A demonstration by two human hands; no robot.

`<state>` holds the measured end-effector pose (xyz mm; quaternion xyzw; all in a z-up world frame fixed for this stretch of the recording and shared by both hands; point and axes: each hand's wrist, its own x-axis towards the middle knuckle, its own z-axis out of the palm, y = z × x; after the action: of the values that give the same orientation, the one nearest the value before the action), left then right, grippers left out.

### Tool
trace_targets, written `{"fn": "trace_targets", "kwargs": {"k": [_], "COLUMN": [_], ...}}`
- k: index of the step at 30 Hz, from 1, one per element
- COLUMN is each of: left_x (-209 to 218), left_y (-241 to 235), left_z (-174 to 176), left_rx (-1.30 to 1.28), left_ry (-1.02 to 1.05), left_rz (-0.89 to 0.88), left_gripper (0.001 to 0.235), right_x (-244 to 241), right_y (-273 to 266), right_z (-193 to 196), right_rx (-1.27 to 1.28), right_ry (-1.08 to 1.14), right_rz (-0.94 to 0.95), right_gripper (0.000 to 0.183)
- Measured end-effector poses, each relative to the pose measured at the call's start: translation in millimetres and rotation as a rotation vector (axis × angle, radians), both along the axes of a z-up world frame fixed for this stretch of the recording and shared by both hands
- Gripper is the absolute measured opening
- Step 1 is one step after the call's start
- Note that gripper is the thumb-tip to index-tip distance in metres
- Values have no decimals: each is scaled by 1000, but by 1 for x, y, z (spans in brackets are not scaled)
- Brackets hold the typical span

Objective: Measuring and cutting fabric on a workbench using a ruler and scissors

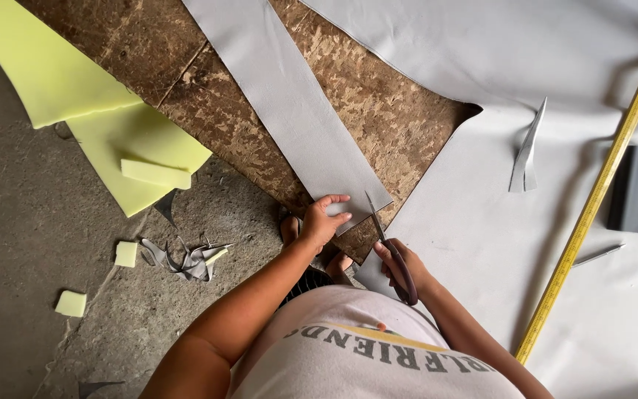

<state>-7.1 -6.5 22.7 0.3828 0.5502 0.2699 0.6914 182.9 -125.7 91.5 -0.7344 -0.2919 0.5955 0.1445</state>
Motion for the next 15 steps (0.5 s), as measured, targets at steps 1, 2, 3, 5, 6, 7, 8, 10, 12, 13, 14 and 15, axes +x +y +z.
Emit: {"fn": "trace_targets", "kwargs": {"k": [1, 2, 3, 5, 6, 7, 8, 10, 12, 13, 14, 15], "left_x": [0, 0, -1, 0, -1, -1, -1, -1, 0, 0, 1, 1], "left_y": [-1, -1, -1, 0, 0, -1, -1, -2, -1, -1, -2, -3], "left_z": [-4, -3, -1, -2, -4, -5, -6, -7, -6, -5, -10, -15], "left_rx": [-6, -6, -4, 0, -4, -8, -7, -1, 9, 19, 20, 36], "left_ry": [-7, -8, -5, -3, -10, -17, -18, 8, 11, 16, 15, 29], "left_rz": [1, 2, 1, -1, 1, 3, 3, 19, 20, 20, 23, 12], "left_gripper": [39, 39, 39, 39, 39, 39, 39, 41, 41, 41, 41, 41], "right_x": [0, 0, 1, 1, 1, 0, -1, -4, -4, -5, -6, -8], "right_y": [-1, -1, 0, 2, 2, 3, 4, 6, 7, 7, 8, 9], "right_z": [-3, -4, -4, -3, -1, 0, 4, 13, 19, 22, 25, 28], "right_rx": [-6, -6, -4, -1, 2, 5, 6, 13, 13, 13, 15, 9], "right_ry": [-6, -7, -9, -13, -21, -30, -31, -38, -61, -83, -84, -71], "right_rz": [11, 12, 2, -7, -3, 2, 2, -18, -15, -14, -12, -31], "right_gripper": [67, 67, 67, 68, 68, 68, 68, 63, 61, 59, 59, 58]}}
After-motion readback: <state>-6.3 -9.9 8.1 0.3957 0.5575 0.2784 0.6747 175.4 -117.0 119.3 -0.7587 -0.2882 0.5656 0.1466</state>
